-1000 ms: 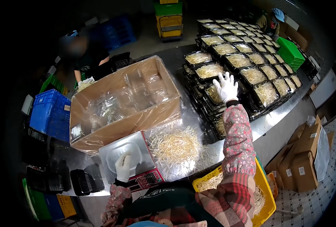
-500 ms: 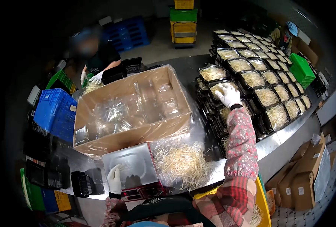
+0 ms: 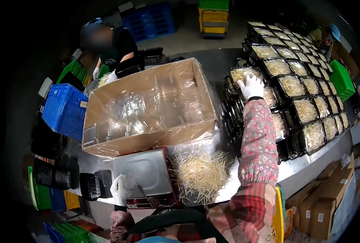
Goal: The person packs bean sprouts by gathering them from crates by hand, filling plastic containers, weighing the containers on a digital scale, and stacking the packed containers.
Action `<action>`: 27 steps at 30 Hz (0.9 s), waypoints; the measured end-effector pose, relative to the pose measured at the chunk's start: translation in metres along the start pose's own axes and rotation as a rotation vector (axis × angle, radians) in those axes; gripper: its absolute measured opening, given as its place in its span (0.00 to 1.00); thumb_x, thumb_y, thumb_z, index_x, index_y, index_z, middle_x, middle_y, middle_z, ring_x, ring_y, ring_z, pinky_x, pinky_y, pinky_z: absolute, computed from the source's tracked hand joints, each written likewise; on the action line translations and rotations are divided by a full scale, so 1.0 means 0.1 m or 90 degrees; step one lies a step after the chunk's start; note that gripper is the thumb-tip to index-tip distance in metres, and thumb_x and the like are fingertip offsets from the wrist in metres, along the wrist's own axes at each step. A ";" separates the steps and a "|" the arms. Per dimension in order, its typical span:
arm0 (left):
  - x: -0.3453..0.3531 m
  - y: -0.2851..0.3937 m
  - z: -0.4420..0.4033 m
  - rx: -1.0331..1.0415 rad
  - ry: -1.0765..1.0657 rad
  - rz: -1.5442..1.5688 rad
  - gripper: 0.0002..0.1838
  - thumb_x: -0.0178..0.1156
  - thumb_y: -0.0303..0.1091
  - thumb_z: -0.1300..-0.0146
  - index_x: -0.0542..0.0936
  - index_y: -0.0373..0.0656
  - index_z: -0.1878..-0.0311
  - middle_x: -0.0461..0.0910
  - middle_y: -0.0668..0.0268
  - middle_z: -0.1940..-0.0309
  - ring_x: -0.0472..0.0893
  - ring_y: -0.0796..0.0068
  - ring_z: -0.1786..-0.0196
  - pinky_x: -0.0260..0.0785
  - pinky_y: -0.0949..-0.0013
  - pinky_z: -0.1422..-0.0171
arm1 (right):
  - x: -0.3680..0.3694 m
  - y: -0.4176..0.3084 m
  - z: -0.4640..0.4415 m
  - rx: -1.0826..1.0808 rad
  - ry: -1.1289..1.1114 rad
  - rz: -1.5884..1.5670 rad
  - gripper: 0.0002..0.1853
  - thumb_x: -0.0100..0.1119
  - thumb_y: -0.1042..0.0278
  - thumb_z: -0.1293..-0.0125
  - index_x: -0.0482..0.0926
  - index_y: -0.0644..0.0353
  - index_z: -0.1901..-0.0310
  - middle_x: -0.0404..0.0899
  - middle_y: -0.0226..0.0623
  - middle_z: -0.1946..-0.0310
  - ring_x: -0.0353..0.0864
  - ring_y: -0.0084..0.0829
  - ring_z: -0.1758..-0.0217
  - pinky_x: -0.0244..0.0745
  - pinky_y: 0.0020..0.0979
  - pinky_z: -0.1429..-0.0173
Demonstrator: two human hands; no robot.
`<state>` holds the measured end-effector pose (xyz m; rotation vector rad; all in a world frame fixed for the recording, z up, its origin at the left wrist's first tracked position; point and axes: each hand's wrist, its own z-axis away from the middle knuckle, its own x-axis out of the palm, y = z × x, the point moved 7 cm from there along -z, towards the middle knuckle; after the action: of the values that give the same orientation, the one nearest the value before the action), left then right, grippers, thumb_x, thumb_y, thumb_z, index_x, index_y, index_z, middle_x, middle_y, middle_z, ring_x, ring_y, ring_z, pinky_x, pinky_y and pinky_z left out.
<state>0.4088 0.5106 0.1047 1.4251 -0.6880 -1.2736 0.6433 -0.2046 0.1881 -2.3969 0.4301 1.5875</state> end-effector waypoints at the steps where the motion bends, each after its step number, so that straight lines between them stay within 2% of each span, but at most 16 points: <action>1: 0.00 0.00 0.00 -0.006 0.000 0.001 0.13 0.53 0.25 0.28 0.80 0.33 0.45 0.83 0.59 0.50 0.81 0.69 0.46 0.70 0.69 0.37 | 0.02 0.00 -0.03 0.003 0.000 0.009 0.30 0.53 0.35 0.33 0.74 0.44 0.37 0.75 0.42 0.40 0.73 0.45 0.38 0.64 0.50 0.33; 3: -0.03 0.26 0.03 0.215 0.026 -0.187 0.13 0.54 0.24 0.29 0.80 0.33 0.45 0.80 0.57 0.45 0.78 0.67 0.41 0.67 0.67 0.33 | 0.08 0.07 -0.08 -0.007 0.015 -0.014 0.29 0.51 0.37 0.31 0.74 0.43 0.36 0.73 0.40 0.37 0.72 0.45 0.36 0.61 0.52 0.31; 6: -0.53 0.06 -0.10 0.289 0.147 -0.254 0.22 0.60 0.27 0.34 0.73 0.34 0.36 0.72 0.54 0.37 0.70 0.60 0.32 0.60 0.60 0.27 | -0.06 0.22 -0.12 -0.024 0.002 -0.209 0.28 0.49 0.38 0.28 0.73 0.42 0.33 0.69 0.38 0.31 0.68 0.44 0.29 0.55 0.55 0.27; 8: -1.22 -0.40 -0.31 0.339 0.253 -0.367 0.31 0.66 0.31 0.38 0.69 0.35 0.32 0.68 0.50 0.34 0.67 0.53 0.30 0.58 0.56 0.25 | -0.69 0.13 0.23 -0.103 0.205 -0.177 0.26 0.54 0.44 0.28 0.75 0.45 0.34 0.74 0.42 0.35 0.69 0.43 0.30 0.57 0.51 0.26; 10: -1.78 -0.50 -0.21 0.218 0.419 -0.619 0.36 0.69 0.44 0.39 0.69 0.35 0.32 0.66 0.47 0.31 0.65 0.45 0.30 0.58 0.52 0.26 | -1.45 0.05 0.77 -0.169 0.278 -0.410 0.21 0.59 0.58 0.29 0.76 0.52 0.36 0.76 0.44 0.38 0.73 0.42 0.33 0.63 0.42 0.28; 12: -2.16 -0.53 -0.10 -0.077 0.461 -0.788 0.42 0.63 0.59 0.38 0.67 0.36 0.30 0.64 0.47 0.29 0.62 0.42 0.28 0.58 0.49 0.26 | -1.88 0.16 1.41 -0.172 0.314 -0.471 0.20 0.61 0.70 0.30 0.77 0.59 0.38 0.78 0.43 0.39 0.75 0.38 0.35 0.68 0.33 0.31; 14: -2.64 -1.11 -0.21 -0.119 0.417 -0.794 0.46 0.56 0.68 0.36 0.66 0.35 0.29 0.62 0.46 0.28 0.61 0.42 0.27 0.60 0.46 0.28 | -1.84 0.55 2.10 -0.034 0.353 -0.526 0.17 0.56 0.73 0.27 0.76 0.63 0.39 0.79 0.41 0.41 0.78 0.33 0.38 0.70 0.32 0.33; 15: -2.83 -1.47 -0.35 -0.122 0.303 -0.643 0.44 0.53 0.69 0.36 0.67 0.42 0.28 0.65 0.46 0.29 0.62 0.42 0.27 0.58 0.44 0.27 | -1.80 0.69 2.47 0.061 0.377 -0.609 0.16 0.54 0.74 0.26 0.77 0.64 0.40 0.80 0.42 0.42 0.79 0.32 0.40 0.71 0.32 0.33; 16: -2.82 -1.60 -0.35 -0.212 0.258 -0.782 0.38 0.51 0.66 0.33 0.70 0.49 0.29 0.68 0.45 0.31 0.66 0.46 0.28 0.57 0.42 0.27 | -1.58 0.93 2.83 0.156 0.396 -0.596 0.15 0.52 0.73 0.25 0.77 0.64 0.40 0.80 0.42 0.44 0.79 0.32 0.41 0.71 0.32 0.34; 18: -2.82 -1.71 -0.40 -0.135 0.256 -0.891 0.31 0.47 0.61 0.29 0.74 0.53 0.32 0.72 0.49 0.33 0.68 0.53 0.29 0.55 0.42 0.26 | -1.01 1.23 3.44 0.234 0.357 -0.518 0.17 0.56 0.71 0.27 0.76 0.64 0.39 0.80 0.42 0.44 0.79 0.33 0.40 0.71 0.31 0.35; 20: -2.82 -1.70 -0.41 -0.123 0.236 -0.857 0.27 0.46 0.56 0.27 0.76 0.52 0.34 0.75 0.57 0.35 0.68 0.58 0.28 0.53 0.43 0.25 | -0.81 1.00 3.72 0.268 0.179 -0.318 0.25 0.59 0.61 0.29 0.71 0.63 0.34 0.76 0.46 0.39 0.74 0.41 0.35 0.67 0.36 0.31; 22: -2.82 -1.58 -0.42 -0.171 0.225 -0.796 0.23 0.49 0.50 0.27 0.79 0.50 0.38 0.82 0.63 0.42 0.77 0.59 0.37 0.50 0.48 0.23 | -0.63 0.64 3.73 0.124 0.110 -0.048 0.35 0.57 0.48 0.30 0.64 0.60 0.29 0.67 0.50 0.31 0.64 0.50 0.28 0.56 0.45 0.24; 23: -2.84 -1.55 -0.43 -0.166 0.223 -0.793 0.22 0.50 0.49 0.28 0.80 0.49 0.39 0.83 0.63 0.44 0.79 0.58 0.39 0.50 0.49 0.22 | -0.38 0.61 3.73 0.152 -0.061 0.058 0.38 0.52 0.41 0.30 0.59 0.56 0.26 0.58 0.50 0.26 0.53 0.53 0.22 0.45 0.51 0.21; 24: -2.87 -1.50 -0.44 -0.162 0.220 -0.791 0.21 0.52 0.48 0.29 0.80 0.48 0.40 0.83 0.62 0.45 0.80 0.58 0.42 0.49 0.51 0.22 | -0.30 0.61 3.72 0.171 -0.042 0.055 0.37 0.52 0.41 0.31 0.61 0.53 0.26 0.56 0.48 0.25 0.50 0.52 0.21 0.43 0.52 0.21; 26: -2.90 -1.29 -0.37 -0.119 0.313 -0.699 0.12 0.65 0.41 0.38 0.80 0.42 0.60 0.85 0.61 0.63 0.81 0.57 0.56 0.68 0.58 0.41 | -0.25 0.74 3.75 0.190 -0.070 -0.030 0.36 0.52 0.42 0.31 0.61 0.51 0.26 0.56 0.46 0.24 0.49 0.52 0.20 0.42 0.52 0.20; 27: -2.96 -1.28 -0.38 -0.110 0.325 -0.655 0.13 0.67 0.40 0.40 0.78 0.41 0.63 0.84 0.60 0.66 0.80 0.59 0.60 0.69 0.58 0.48 | -0.23 0.75 3.79 0.187 -0.064 -0.014 0.36 0.52 0.42 0.31 0.61 0.50 0.26 0.56 0.45 0.24 0.49 0.51 0.20 0.41 0.51 0.20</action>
<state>0.3372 0.8261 0.0783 1.9220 0.5836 -1.5433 0.2842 -0.1383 0.0611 -2.0881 0.5716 1.5099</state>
